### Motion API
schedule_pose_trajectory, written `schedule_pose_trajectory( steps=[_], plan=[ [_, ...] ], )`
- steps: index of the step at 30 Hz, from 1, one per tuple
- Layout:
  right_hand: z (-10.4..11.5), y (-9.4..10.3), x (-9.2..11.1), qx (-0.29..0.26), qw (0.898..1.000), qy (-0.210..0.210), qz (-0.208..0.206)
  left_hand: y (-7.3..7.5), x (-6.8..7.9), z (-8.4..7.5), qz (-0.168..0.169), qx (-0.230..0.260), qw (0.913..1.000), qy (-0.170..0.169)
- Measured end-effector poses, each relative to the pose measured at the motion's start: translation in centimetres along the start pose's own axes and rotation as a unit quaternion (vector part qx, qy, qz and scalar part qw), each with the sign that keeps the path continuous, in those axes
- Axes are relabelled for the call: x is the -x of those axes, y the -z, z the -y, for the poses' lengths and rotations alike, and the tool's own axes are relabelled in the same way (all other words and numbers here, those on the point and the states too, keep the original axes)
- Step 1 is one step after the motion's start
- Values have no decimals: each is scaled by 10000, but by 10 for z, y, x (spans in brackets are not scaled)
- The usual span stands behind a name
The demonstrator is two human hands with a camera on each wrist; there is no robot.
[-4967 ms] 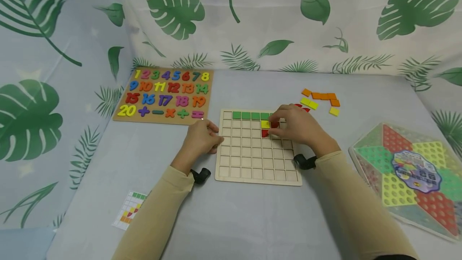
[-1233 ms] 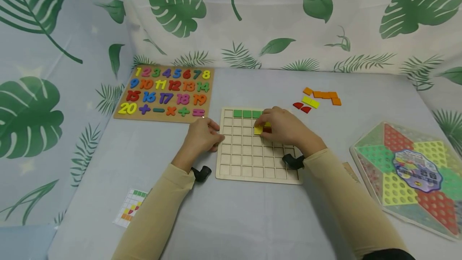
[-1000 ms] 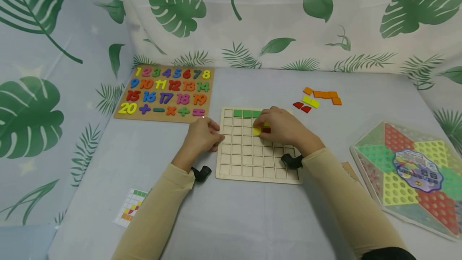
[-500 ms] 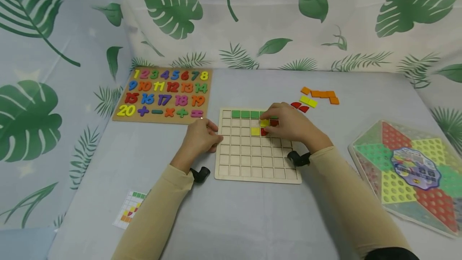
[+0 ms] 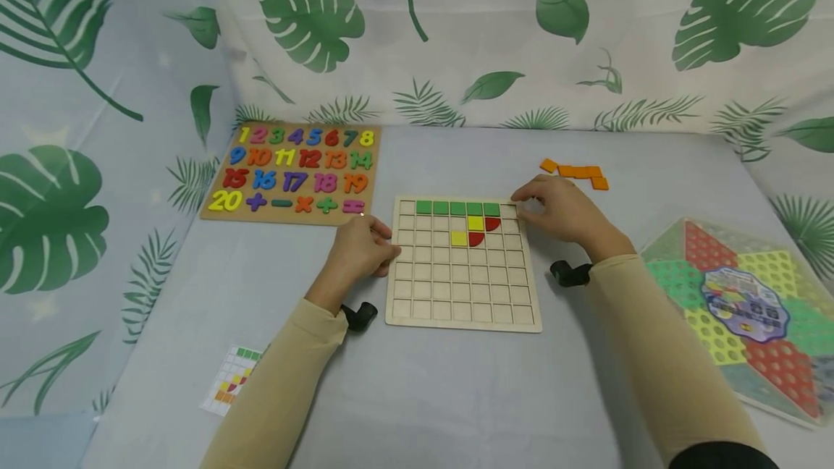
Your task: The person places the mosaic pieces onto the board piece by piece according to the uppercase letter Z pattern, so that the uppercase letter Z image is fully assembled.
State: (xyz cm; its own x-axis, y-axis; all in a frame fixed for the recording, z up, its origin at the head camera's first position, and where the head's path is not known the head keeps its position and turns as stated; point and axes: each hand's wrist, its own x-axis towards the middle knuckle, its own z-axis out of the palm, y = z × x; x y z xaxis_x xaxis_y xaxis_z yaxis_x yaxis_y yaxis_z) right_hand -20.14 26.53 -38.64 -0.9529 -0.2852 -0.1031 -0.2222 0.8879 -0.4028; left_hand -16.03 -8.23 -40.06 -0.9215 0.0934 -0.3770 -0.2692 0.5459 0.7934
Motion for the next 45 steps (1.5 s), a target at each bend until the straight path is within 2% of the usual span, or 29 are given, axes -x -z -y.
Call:
schedule_pose_trajectory(
  steps=[14,18,23,31,40,45],
  plan=[
    [-28,11,4,290,9984,-493,47,0,0,0,5,-18,10000,-97],
    [-32,11,4,365,9981,-493,-28,0,0,0,3,-37,10000,-89],
    [-33,11,4,397,9979,-516,-25,0,0,0,14,-29,10000,-89],
    [-32,11,3,328,9974,-572,278,0,-4,3,-2,-47,10000,-60],
    [-27,9,3,-83,9961,-590,657,0,-3,2,5,-23,10000,-15],
    [-24,8,2,6,9974,-457,561,-1,-2,3,-17,6,10000,-76]
  ],
)
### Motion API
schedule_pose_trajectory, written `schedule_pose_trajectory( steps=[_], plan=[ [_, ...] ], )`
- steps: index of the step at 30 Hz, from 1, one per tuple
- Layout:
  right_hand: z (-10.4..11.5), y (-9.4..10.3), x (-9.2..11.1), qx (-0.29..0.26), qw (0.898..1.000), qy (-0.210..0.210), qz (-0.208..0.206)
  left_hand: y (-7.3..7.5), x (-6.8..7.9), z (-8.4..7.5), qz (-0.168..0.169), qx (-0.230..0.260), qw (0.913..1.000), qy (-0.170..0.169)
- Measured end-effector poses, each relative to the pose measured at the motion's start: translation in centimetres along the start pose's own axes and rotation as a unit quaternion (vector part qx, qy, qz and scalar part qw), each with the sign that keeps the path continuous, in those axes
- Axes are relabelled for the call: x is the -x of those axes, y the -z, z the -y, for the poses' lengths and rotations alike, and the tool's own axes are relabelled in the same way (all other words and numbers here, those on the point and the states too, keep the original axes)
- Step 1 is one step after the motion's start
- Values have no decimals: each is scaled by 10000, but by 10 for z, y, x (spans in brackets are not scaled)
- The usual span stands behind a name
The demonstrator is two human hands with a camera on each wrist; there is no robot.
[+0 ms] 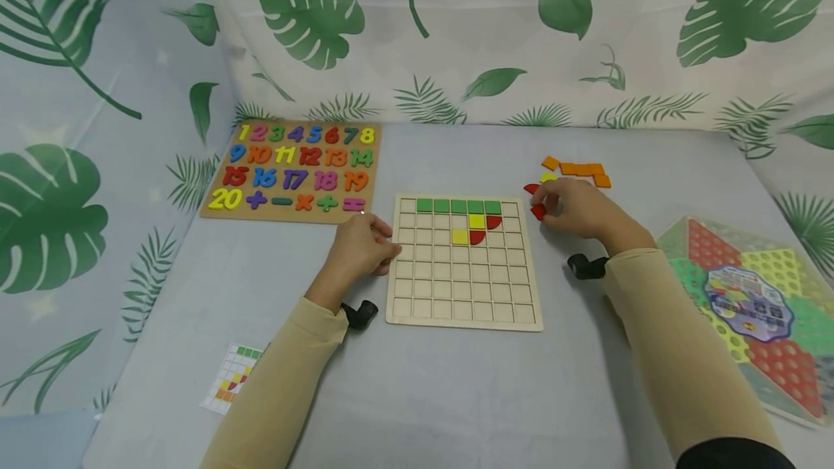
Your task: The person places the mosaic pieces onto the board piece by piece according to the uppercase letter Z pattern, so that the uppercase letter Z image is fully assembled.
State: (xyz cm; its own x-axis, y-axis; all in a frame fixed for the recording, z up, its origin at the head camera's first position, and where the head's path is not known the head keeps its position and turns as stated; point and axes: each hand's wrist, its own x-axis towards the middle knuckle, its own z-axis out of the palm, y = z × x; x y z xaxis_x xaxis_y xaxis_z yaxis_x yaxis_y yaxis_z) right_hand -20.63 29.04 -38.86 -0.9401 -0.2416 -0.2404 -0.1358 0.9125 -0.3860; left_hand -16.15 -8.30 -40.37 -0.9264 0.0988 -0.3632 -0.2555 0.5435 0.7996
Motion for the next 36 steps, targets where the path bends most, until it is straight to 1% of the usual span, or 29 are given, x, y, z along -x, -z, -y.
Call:
schedule_pose_trajectory(
  steps=[4,9,18,23,25,28,32,36],
  plan=[
    [1,0,-1,82,9999,52,-51,0,1,0,-40,61,10000,-48],
    [4,1,-1,31,9999,79,-59,-1,1,-1,-74,60,9999,-41],
    [6,-3,-2,195,9993,186,-247,-1,1,-2,-60,-52,10000,-3],
    [8,-6,2,293,9990,178,-301,0,1,-2,-11,-58,10000,-2],
    [13,-7,5,223,9989,231,-356,0,1,-2,-14,-69,10000,-16],
    [26,-11,10,77,9985,366,-411,1,0,-2,-20,-93,9999,-36],
    [47,-20,18,-33,9965,734,-407,3,0,-2,8,-132,9999,-31],
    [65,-30,24,-59,9921,1157,-480,1,-1,-1,16,-115,9999,1]
  ],
)
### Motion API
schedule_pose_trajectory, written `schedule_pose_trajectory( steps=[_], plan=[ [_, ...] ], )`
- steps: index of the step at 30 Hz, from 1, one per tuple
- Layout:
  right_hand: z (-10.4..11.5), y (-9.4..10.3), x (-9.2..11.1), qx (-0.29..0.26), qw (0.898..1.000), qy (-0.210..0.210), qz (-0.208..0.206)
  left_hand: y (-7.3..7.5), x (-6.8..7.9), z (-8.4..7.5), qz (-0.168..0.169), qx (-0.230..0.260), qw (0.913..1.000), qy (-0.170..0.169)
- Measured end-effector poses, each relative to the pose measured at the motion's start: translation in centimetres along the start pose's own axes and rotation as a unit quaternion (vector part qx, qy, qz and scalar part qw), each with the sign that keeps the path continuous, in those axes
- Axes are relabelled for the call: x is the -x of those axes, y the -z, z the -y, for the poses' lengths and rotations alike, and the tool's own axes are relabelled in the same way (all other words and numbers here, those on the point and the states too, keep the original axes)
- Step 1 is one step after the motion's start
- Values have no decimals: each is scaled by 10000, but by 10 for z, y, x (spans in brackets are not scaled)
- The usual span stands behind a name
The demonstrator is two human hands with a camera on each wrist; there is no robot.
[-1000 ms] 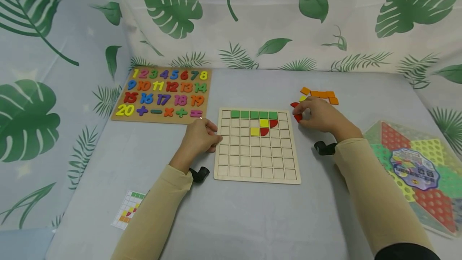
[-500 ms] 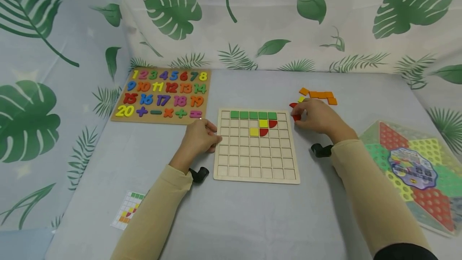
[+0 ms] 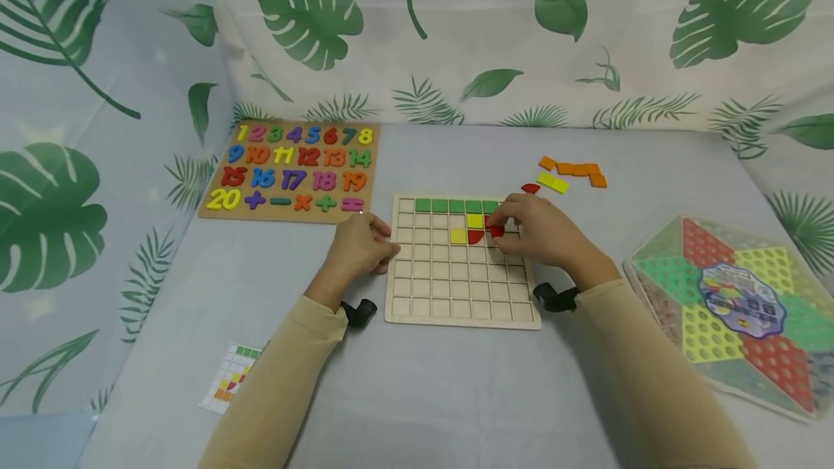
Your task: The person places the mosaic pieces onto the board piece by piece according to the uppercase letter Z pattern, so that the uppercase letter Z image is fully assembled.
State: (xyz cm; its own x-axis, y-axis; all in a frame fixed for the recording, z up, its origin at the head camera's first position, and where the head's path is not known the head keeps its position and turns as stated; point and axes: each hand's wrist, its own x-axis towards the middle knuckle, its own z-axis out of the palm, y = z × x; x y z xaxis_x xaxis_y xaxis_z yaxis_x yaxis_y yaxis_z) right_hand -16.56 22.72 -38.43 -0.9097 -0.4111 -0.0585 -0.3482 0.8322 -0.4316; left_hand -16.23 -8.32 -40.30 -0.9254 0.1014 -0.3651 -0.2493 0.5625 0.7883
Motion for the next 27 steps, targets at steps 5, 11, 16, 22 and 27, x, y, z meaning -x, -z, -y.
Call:
schedule_pose_trajectory(
  steps=[5,11,16,22,27],
  plan=[
    [20,-12,-1,43,9990,453,-26,-1,0,2,-24,66,10000,18],
    [36,-23,-5,204,9960,866,-68,-1,-1,3,-58,109,9999,-39],
    [41,-29,-7,352,9934,1082,-110,-1,-1,4,-54,118,9999,-95],
    [45,-32,-10,577,9911,1182,-206,0,0,3,-42,192,9997,-160],
    [48,-31,-13,659,9915,1115,-81,1,0,3,-39,190,9997,-131]
  ],
)
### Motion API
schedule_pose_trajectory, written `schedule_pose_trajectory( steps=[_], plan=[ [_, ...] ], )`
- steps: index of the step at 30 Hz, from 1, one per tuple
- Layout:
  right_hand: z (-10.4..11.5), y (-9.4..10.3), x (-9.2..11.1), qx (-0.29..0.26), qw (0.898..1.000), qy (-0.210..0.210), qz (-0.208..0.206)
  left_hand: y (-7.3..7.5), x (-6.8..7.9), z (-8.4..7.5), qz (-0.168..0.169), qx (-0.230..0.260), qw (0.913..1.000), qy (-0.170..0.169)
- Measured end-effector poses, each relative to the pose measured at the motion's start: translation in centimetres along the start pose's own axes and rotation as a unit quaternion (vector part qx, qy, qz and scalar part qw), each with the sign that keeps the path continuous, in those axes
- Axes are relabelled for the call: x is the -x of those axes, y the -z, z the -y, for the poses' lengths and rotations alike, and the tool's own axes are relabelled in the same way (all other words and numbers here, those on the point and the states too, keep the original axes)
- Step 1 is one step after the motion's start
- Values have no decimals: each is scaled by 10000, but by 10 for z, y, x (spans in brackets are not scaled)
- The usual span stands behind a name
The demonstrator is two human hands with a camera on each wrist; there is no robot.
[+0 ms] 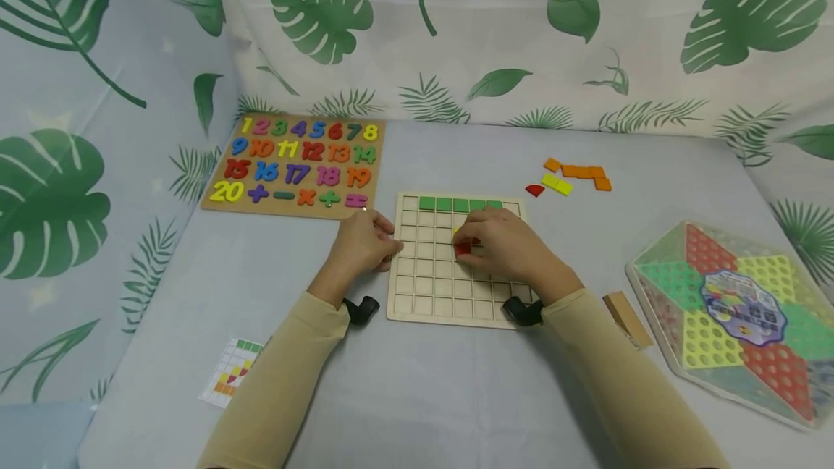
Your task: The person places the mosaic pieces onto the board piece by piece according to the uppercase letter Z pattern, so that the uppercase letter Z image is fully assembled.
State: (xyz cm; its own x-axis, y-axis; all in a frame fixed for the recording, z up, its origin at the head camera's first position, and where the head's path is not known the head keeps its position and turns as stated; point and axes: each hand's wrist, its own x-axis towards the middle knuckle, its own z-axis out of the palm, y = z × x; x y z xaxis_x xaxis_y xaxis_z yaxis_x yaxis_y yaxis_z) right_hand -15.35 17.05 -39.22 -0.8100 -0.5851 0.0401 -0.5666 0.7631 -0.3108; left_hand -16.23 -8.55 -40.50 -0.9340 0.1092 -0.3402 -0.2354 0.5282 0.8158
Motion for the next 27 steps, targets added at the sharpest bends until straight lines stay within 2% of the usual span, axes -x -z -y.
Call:
schedule_pose_trajectory(
  steps=[9,16,22,27],
  plan=[
    [-1,-1,0,3,9999,-90,106,0,0,0,24,-40,10000,16],
    [-9,6,2,-164,9994,-302,-30,0,0,-1,1,-73,9999,68],
    [-25,17,5,-249,9969,-744,7,0,1,-3,26,-142,9998,131],
    [-48,24,9,-336,9927,-1154,4,0,1,-3,35,-191,9997,125]
  ],
)
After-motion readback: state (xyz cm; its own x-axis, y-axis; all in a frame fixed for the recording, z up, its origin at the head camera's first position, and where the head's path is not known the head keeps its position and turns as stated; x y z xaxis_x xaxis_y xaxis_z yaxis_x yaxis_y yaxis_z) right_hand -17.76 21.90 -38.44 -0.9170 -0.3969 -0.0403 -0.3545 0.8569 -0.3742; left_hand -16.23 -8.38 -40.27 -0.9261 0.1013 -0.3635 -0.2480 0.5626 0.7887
